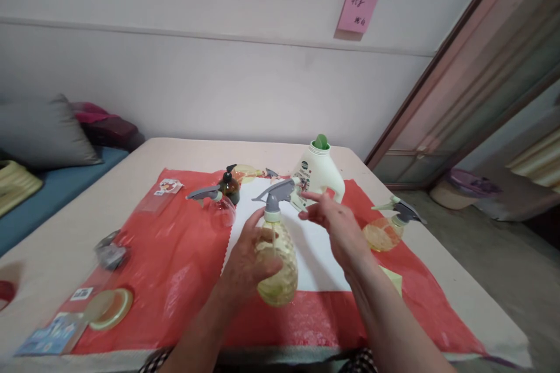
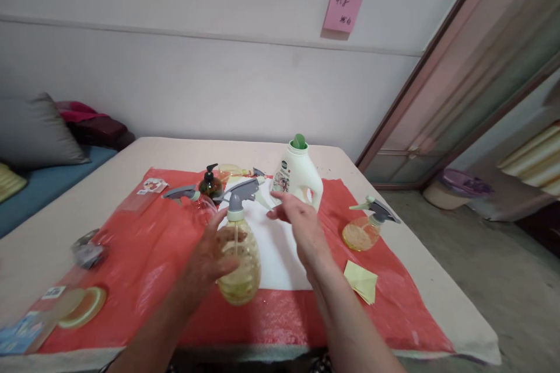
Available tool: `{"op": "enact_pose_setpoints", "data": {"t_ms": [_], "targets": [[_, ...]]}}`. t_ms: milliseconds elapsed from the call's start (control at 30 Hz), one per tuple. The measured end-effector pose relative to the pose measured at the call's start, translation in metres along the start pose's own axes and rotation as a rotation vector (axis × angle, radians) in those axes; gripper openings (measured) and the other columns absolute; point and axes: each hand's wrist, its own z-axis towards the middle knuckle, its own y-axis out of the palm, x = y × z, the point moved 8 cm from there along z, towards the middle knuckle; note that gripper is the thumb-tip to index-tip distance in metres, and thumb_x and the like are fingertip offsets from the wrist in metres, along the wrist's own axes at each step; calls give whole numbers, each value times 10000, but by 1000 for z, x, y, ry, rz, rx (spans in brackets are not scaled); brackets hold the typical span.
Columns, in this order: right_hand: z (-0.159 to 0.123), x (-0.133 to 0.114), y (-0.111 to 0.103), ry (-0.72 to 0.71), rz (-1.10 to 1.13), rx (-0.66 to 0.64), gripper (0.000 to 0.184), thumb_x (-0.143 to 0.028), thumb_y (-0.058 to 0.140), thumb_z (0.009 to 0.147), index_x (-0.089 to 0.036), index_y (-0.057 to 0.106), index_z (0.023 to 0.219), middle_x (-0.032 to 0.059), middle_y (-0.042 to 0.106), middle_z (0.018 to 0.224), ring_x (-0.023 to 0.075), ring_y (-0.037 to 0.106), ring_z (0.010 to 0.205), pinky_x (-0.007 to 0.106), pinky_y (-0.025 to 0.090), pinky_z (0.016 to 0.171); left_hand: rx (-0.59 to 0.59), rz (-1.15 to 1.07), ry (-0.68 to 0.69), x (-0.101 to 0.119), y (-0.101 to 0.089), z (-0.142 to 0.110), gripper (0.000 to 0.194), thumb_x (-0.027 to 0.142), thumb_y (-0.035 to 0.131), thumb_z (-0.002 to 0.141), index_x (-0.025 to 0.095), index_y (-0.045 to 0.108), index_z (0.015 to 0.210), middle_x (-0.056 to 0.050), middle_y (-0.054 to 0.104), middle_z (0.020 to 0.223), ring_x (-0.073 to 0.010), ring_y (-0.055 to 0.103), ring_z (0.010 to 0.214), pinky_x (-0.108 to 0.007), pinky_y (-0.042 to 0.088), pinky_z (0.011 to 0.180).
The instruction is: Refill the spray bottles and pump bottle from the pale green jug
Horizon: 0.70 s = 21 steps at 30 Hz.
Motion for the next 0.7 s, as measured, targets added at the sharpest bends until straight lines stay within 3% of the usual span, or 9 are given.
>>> {"op": "enact_pose_setpoints", "data": {"t_ms": [67,167,233,300,400,567,700], "targets": [[8,7,-13,55,139,-1,366,-522,776,802,-234,786,1029,39,768,868,211,690,881,392,505,931,-151,-161,-50,-6,14,-3,992,305,922,629,393,445,1495,-26,651,1115,-219,632,999,-349,505,875],[0,18,7,173,350,-272,453,-310,923,611,-241,781,1035,53,786,1031,242,707,1012,401,508,999,-358,-447,-180,-12,44,-12,969,269,941,582,399,519,1444,-26,698,1063,-213,671,917,-318,515,785],[-15,21,27,225,437,-436,571,-338,947,568,-245,765,1100,74,784,1063,279,711,1051,446,517,1009,-451,-555,-249,-12,62,-19,958,222,935,580,387,540,1438,-30,719,1038,-208,686,900,-305,516,774],[-27,20,42,211,500,-522,665,-432,947,570,-261,734,1176,65,784,966,296,720,1021,489,530,990,-497,-597,-286,-11,72,-22,959,188,929,585,394,543,1438,-26,726,1036,-201,692,904,-297,516,783],[-31,16,52,135,527,-544,685,-449,924,630,-268,685,1246,21,742,822,267,726,934,493,538,982,-442,-586,-294,-13,70,-20,971,193,944,571,406,538,1427,-22,718,1061,-201,684,916,-301,519,788],[-20,13,55,127,495,-483,835,-333,936,629,-273,566,1375,34,728,923,257,734,910,407,587,817,-224,-403,-162,-16,45,-8,917,257,982,529,325,545,1331,-24,698,1004,-194,644,903,-300,523,764],[-18,6,56,121,483,-409,916,-302,948,604,-265,510,1409,36,735,949,251,735,922,402,581,850,-92,-285,-71,-18,30,-1,898,268,987,532,325,513,1293,-13,691,1007,-187,652,918,-294,526,777]]}}
